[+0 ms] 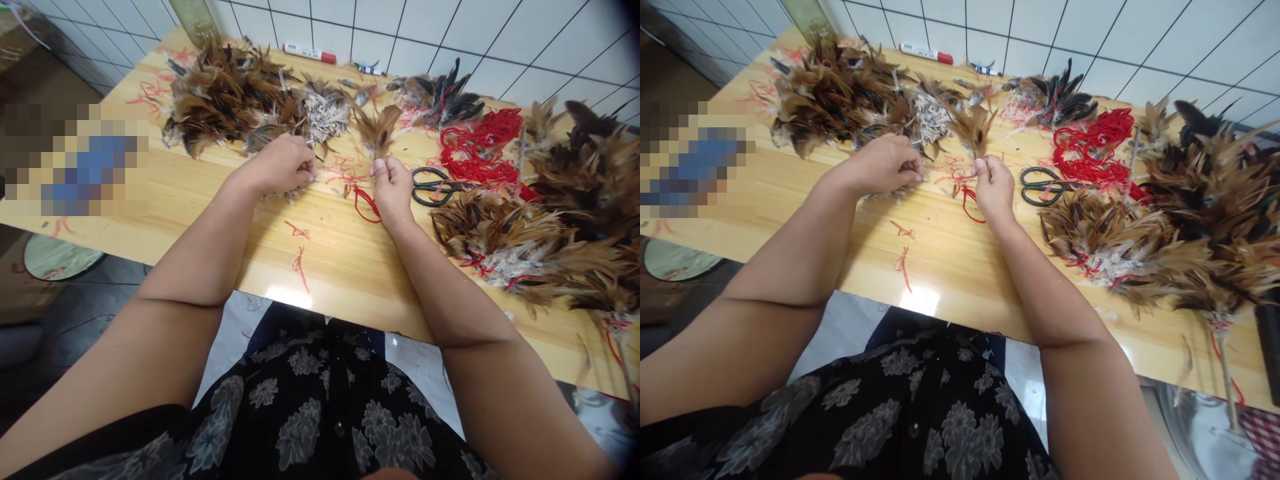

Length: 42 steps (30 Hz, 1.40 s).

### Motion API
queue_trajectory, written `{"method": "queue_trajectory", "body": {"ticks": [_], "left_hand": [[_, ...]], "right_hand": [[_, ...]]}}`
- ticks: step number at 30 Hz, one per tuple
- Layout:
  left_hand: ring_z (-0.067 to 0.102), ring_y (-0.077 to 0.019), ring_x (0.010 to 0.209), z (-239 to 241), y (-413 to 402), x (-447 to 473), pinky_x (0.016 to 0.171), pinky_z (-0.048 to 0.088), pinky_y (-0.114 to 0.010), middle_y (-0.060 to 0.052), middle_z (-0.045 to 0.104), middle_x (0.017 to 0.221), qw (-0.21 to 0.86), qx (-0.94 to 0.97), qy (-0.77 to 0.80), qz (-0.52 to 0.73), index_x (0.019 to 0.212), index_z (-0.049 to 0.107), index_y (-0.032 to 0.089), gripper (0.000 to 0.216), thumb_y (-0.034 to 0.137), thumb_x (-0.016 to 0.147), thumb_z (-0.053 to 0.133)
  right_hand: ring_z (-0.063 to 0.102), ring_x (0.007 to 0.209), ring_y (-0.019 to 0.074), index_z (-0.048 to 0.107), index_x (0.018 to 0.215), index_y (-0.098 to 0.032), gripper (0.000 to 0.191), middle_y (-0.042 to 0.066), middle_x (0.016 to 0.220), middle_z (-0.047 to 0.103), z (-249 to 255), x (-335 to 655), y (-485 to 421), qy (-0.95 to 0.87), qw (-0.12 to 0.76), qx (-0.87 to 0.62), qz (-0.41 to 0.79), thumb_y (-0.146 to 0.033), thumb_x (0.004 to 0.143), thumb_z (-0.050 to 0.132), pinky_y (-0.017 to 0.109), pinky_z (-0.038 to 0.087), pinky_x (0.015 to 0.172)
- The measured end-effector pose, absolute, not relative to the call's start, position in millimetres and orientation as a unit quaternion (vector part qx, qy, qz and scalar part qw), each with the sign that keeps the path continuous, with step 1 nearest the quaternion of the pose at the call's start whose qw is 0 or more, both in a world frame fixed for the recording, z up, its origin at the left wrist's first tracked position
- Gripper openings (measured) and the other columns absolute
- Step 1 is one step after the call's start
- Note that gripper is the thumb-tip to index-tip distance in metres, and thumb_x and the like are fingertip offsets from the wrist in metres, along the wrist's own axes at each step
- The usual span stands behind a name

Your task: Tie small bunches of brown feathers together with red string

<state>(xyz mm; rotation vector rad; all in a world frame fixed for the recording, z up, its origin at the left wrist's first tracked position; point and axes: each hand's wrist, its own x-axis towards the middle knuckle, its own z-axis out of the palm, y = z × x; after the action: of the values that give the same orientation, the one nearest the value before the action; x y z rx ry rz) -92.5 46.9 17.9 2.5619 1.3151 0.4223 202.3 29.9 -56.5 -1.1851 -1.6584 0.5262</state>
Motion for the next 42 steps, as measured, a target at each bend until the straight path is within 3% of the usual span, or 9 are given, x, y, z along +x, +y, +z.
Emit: {"method": "queue_trajectory", "body": {"ticks": [3, 7, 13, 16, 20, 23, 28, 37, 42], "left_hand": [[0.075, -0.0361, 0.110, 24.4, 42.0, -89.1, 0.107, 0.057, -0.049, -0.008, 0.076, 0.094, 0.128, 0.864, 0.444, 0.201, 0.093, 0.076, 0.026, 0.003, 0.029, 0.092, 0.076], [0.072, -0.0300, 0.100, 31.4, 32.7, -84.4, 0.096, 0.058, -0.045, -0.004, 0.074, 0.086, 0.183, 0.825, 0.453, 0.284, 0.104, 0.074, 0.026, 0.021, 0.047, 0.104, 0.072], [0.066, -0.0241, 0.094, 34.0, 22.7, -73.7, 0.091, 0.057, -0.043, 0.000, 0.075, 0.086, 0.251, 0.811, 0.431, 0.307, 0.110, 0.076, 0.026, 0.038, 0.064, 0.108, 0.075], [0.069, -0.0236, 0.093, 31.5, 20.9, -65.8, 0.089, 0.058, -0.042, -0.001, 0.080, 0.091, 0.250, 0.819, 0.398, 0.330, 0.104, 0.078, 0.025, 0.029, 0.054, 0.104, 0.079], [0.080, -0.0266, 0.096, 34.5, 14.6, -54.6, 0.090, 0.061, -0.043, -0.006, 0.087, 0.103, 0.222, 0.844, 0.331, 0.358, 0.096, 0.082, 0.025, 0.017, 0.037, 0.099, 0.070], [0.084, -0.0302, 0.105, 39.9, 7.7, -48.0, 0.097, 0.063, -0.046, -0.008, 0.090, 0.108, 0.212, 0.856, 0.325, 0.341, 0.096, 0.085, 0.027, 0.021, 0.034, 0.102, 0.066], [0.082, -0.0287, 0.098, 38.0, 1.9, -40.7, 0.093, 0.062, -0.045, -0.005, 0.087, 0.104, 0.240, 0.840, 0.367, 0.320, 0.104, 0.082, 0.025, 0.013, 0.024, 0.098, 0.070], [0.075, -0.0255, 0.096, 30.5, 3.9, -39.5, 0.094, 0.058, -0.043, -0.003, 0.082, 0.103, 0.194, 0.846, 0.388, 0.309, 0.109, 0.075, 0.025, 0.013, 0.027, 0.097, 0.070], [0.075, -0.0274, 0.101, 33.4, 4.6, -41.4, 0.098, 0.058, -0.046, -0.004, 0.082, 0.110, 0.170, 0.859, 0.401, 0.268, 0.114, 0.073, 0.029, 0.013, 0.027, 0.101, 0.070]], "right_hand": [[0.072, 0.096, 0.0240, 0.066, 0.088, -0.026, 0.071, 0.005, 0.089, 0.072, -54.3, 199.4, 27.6, -0.686, 0.500, -0.481, 0.220, -0.084, 0.118, 0.038, 0.047, 0.062, 0.102], [0.071, 0.093, 0.0231, 0.067, 0.090, -0.025, 0.070, 0.004, 0.088, 0.070, -56.2, 194.4, 26.5, -0.675, 0.504, -0.482, 0.240, -0.083, 0.118, 0.039, 0.046, 0.062, 0.102], [0.066, 0.087, 0.0201, 0.066, 0.089, -0.025, 0.065, 0.000, 0.082, 0.063, -52.8, 187.9, 20.6, -0.670, 0.490, -0.478, 0.287, -0.080, 0.118, 0.047, 0.040, 0.061, 0.097], [0.065, 0.087, 0.0196, 0.064, 0.088, -0.025, 0.062, -0.001, 0.081, 0.062, -47.8, 184.3, 15.6, -0.678, 0.478, -0.470, 0.302, -0.077, 0.118, 0.050, 0.038, 0.059, 0.094], [0.066, 0.089, 0.0196, 0.063, 0.086, -0.025, 0.057, 0.000, 0.084, 0.065, -42.8, 179.3, 10.1, -0.687, 0.461, -0.469, 0.310, -0.070, 0.120, 0.052, 0.036, 0.056, 0.093], [0.067, 0.092, 0.0203, 0.063, 0.085, -0.026, 0.057, 0.001, 0.085, 0.066, -40.1, 177.4, 7.1, -0.690, 0.449, -0.472, 0.314, -0.071, 0.119, 0.054, 0.036, 0.055, 0.096], [0.066, 0.095, 0.0229, 0.064, 0.085, -0.027, 0.060, 0.003, 0.084, 0.066, -38.7, 176.7, 6.1, -0.700, 0.431, -0.471, 0.319, -0.078, 0.116, 0.055, 0.038, 0.058, 0.099], [0.069, 0.093, 0.0217, 0.070, 0.081, -0.024, 0.057, 0.003, 0.084, 0.073, -34.8, 172.3, 3.6, -0.688, 0.423, -0.472, 0.353, -0.071, 0.113, 0.068, 0.038, 0.059, 0.099], [0.065, 0.083, 0.0193, 0.072, 0.079, -0.023, 0.062, 0.002, 0.077, 0.069, -26.2, 171.0, 2.1, -0.668, 0.426, -0.452, 0.410, -0.080, 0.103, 0.079, 0.034, 0.054, 0.086]]}}
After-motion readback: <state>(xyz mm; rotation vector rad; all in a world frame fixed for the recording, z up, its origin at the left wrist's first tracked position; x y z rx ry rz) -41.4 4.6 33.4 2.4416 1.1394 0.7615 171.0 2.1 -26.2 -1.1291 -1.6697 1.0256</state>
